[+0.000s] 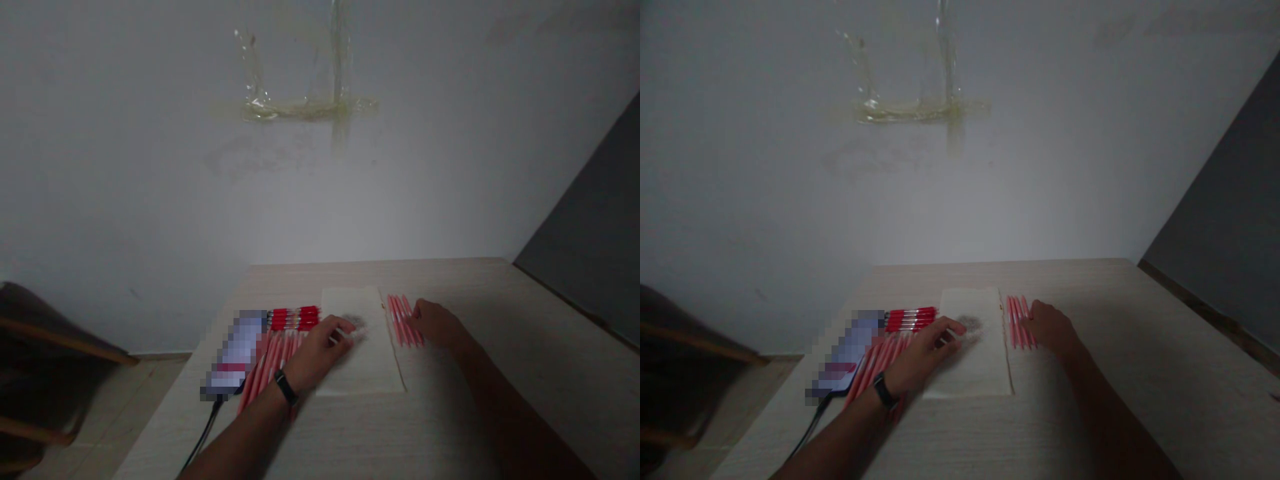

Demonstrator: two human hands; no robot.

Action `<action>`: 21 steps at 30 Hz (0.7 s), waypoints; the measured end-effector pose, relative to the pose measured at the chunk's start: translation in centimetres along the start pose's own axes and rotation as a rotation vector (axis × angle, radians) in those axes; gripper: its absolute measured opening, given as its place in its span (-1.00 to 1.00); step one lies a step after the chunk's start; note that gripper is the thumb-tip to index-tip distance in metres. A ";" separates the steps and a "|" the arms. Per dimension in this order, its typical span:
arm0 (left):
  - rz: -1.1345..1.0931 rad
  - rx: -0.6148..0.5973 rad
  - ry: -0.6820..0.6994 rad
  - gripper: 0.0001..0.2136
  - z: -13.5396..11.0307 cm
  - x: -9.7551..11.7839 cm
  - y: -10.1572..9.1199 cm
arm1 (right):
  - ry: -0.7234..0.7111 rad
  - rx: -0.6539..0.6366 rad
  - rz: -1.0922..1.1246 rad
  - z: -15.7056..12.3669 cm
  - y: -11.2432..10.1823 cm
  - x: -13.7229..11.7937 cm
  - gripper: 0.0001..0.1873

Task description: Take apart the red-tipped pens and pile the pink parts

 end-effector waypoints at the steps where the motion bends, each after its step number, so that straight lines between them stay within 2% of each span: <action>1: 0.003 -0.001 -0.002 -0.79 0.0 0.0 0.0 | -0.006 -0.005 -0.013 -0.2 0.0 -0.2 -0.71; 4: 0.015 -0.001 -0.019 -0.77 0.0 -0.3 0.1 | 0.000 -0.029 -0.074 -0.9 -0.2 -0.9 -0.56; 7: 0.024 -0.004 -0.029 -0.75 0.0 -0.5 0.1 | 0.006 -0.028 -0.101 -1.4 -0.4 -1.4 -0.50; 21: 0.035 -0.006 -0.016 -0.74 0.0 -0.8 0.1 | -0.060 -0.006 -0.113 -2.1 -0.7 -1.9 -0.58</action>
Point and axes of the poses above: each hand's wrist, its own z-axis towards the middle knuckle, its own y-axis out of the palm, x = y × z, the point moved 1 cm from there along z, towards the middle knuckle, and after that the axes turned 9 degrees about y, right-handed, at the moved point
